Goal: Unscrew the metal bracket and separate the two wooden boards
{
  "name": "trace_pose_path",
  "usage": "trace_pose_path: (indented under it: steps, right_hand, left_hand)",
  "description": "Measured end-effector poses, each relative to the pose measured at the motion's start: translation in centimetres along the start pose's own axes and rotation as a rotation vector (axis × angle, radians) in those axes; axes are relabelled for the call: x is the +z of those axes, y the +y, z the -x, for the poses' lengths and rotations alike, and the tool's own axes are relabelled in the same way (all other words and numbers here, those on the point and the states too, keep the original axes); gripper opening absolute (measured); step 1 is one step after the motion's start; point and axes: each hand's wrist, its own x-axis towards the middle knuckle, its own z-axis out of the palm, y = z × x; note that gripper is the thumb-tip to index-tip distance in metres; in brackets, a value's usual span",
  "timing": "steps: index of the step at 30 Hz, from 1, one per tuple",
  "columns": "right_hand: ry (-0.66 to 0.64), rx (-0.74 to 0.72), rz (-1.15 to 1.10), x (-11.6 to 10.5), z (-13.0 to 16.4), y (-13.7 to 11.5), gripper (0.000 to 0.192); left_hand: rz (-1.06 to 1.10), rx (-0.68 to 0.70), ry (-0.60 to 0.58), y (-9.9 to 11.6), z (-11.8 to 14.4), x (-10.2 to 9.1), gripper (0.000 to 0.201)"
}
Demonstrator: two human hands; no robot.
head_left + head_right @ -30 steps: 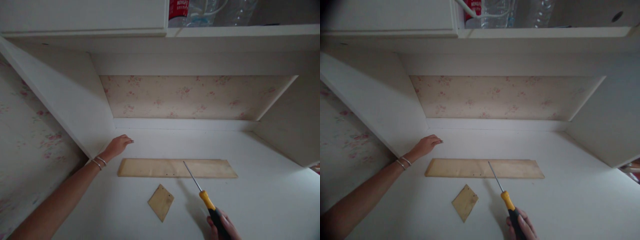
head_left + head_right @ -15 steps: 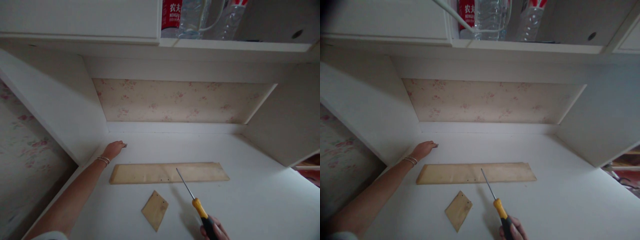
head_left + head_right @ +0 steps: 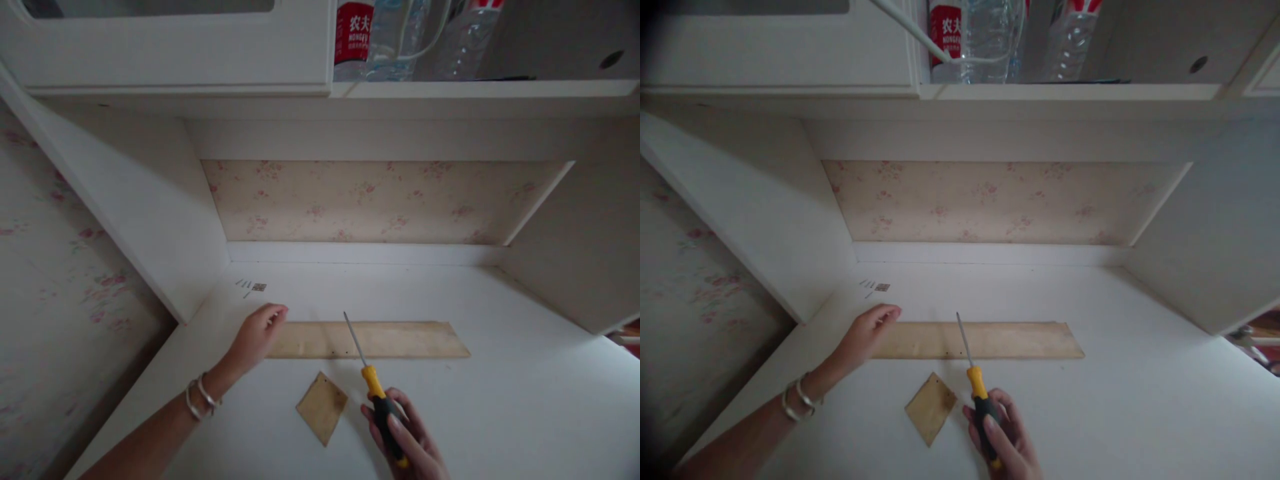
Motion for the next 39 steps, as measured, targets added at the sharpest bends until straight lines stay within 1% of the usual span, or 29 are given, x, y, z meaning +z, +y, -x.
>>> trace_pose_path:
  steps: [1,2,3,4,5,7,8,9,11,13,15,16,17,18,19,20,21,22,24,26,29,33,36,39]
  right_hand:
    - [-0.082,-0.033,0.048,1.2,-0.3,0.3,0.046]
    - [-0.171,-0.071,0.116,2.5,-0.6,0.7,0.041]
    - [-0.258,-0.115,0.202,3.7,-0.8,1.2,0.037]
    - [-0.31,-0.18,0.286,4.9,-1.1,1.7,0.035]
    - [-0.373,-0.227,0.371,6.0,-1.3,2.2,0.036]
    - [-0.508,-0.33,0.548,7.9,-1.3,2.9,0.045]
    - [-0.575,-0.381,0.653,8.6,-1.2,3.1,0.048]
    - [-0.647,-0.406,0.754,9.3,-1.0,3.2,0.051]
    - [-0.775,-0.409,0.904,10.2,-0.8,2.9,0.056]
    - [-0.879,-0.406,1.0,10.6,-1.1,2.2,0.057]
    - [-0.936,-0.468,1.101,10.4,-2.4,1.1,0.054]
    - [-0.95,-0.521,1.165,10.1,-3.4,0.4,0.049]
    - [-0.904,-0.585,1.246,9.5,-4.7,-0.3,0.042]
    - [-0.812,-0.646,1.329,8.7,-6.2,-1.1,0.037]
    - [-0.727,-0.699,1.416,7.8,-7.7,-1.8,0.036]
    - [-0.677,-0.75,1.502,6.7,-9.2,-2.5,0.037]
    - [-0.65,-0.792,1.582,5.5,-10.6,-3.2,0.039]
    - [-0.622,-0.825,1.649,4.3,-11.9,-3.8,0.041]
    - [-0.597,-0.852,1.798,2.1,-13.7,-4.5,0.051]
    - [-0.641,-0.873,1.925,0.7,-14.6,-4.9,0.06]
    - [-0.687,-0.933,2.018,0.0,-15.0,-4.9,0.068]
    - [-0.72,-1.046,2.047,0.5,-15.6,-4.8,0.067]
    - [-0.741,-1.143,2.066,0.7,-16.1,-4.8,0.061]
    - [-0.708,-1.217,2.089,1.3,-16.7,-5.1,0.058]
  left_hand:
    - [0.098,-0.033,-0.071,1.7,1.9,0.6,0.033]
    - [0.201,-0.096,-0.148,3.3,3.6,1.2,0.036]
    - [0.313,-0.173,-0.218,4.6,5.1,1.8,0.041]
    - [0.43,-0.253,-0.277,5.5,6.4,2.3,0.045]
    - [0.521,-0.308,-0.281,6.2,7.4,2.7,0.049]
    - [0.599,-0.389,-0.181,6.8,8.7,3.2,0.053]
    - [0.6,-0.416,-0.11,6.8,9.0,3.4,0.053]
    - [0.586,-0.431,-0.043,6.6,9.1,3.4,0.052]
    - [0.55,-0.426,0.051,6.1,9.1,3.4,0.046]
    - [0.521,-0.396,0.086,5.2,8.9,3.0,0.04]
    - [0.466,-0.387,0.082,3.6,8.3,2.1,0.04]
    - [0.407,-0.394,0.078,2.6,8.0,1.5,0.041]
    - [0.322,-0.388,0.085,1.3,7.6,0.6,0.041]
    - [0.196,-0.351,0.144,-0.2,7.2,-0.3,0.038]
    - [0.052,-0.293,0.191,-1.9,6.7,-1.3,0.035]
    - [-0.104,-0.253,0.25,-3.7,6.4,-2.4,0.032]
    - [-0.257,-0.241,0.295,-5.4,6.1,-3.4,0.031]
    - [-0.399,-0.263,0.33,-7.1,5.9,-4.3,0.033]
    - [-0.608,-0.293,0.278,-9.9,5.8,-5.8,0.034]
    - [-0.768,-0.282,0.197,-11.7,5.8,-6.7,0.033]
    - [-0.961,-0.256,0.128,-12.7,5.8,-7.3,0.034]
    - [-1.078,-0.276,0.113,-12.3,5.2,-7.3,0.032]
    - [-1.106,-0.287,0.127,-11.6,4.9,-7.1,0.032]
    - [-1.132,-0.277,0.18,-10.9,4.9,-6.7,0.034]
